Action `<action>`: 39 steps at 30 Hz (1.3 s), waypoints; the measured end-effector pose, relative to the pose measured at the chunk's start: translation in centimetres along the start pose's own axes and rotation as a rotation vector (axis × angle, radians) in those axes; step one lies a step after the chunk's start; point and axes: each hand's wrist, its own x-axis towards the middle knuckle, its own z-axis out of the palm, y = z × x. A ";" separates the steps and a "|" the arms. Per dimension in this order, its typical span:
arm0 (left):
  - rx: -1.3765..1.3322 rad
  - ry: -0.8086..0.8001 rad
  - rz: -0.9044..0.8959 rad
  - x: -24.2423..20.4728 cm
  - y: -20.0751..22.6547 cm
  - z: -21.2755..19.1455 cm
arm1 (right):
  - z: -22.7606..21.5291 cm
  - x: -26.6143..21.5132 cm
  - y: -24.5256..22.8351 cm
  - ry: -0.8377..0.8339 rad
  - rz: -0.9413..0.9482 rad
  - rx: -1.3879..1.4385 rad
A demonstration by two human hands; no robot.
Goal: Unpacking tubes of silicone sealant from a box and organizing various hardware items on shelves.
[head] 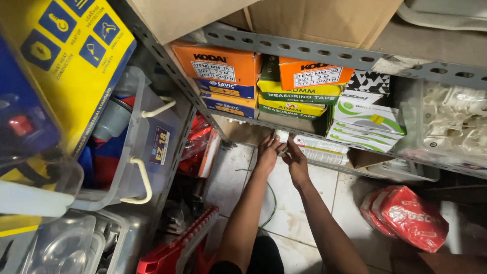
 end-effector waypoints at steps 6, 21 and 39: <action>0.043 0.046 0.017 -0.8 1.4 1.8 | 1.4 -1.4 -1.5 -0.009 -0.046 -0.011; 0.285 0.133 0.063 1.8 -0.6 1.9 | 1.4 -1.7 -2.1 0.065 -0.004 -0.073; 0.035 0.199 0.009 8.8 -5.6 -1.9 | -1.5 -0.8 0.5 0.068 0.012 -0.064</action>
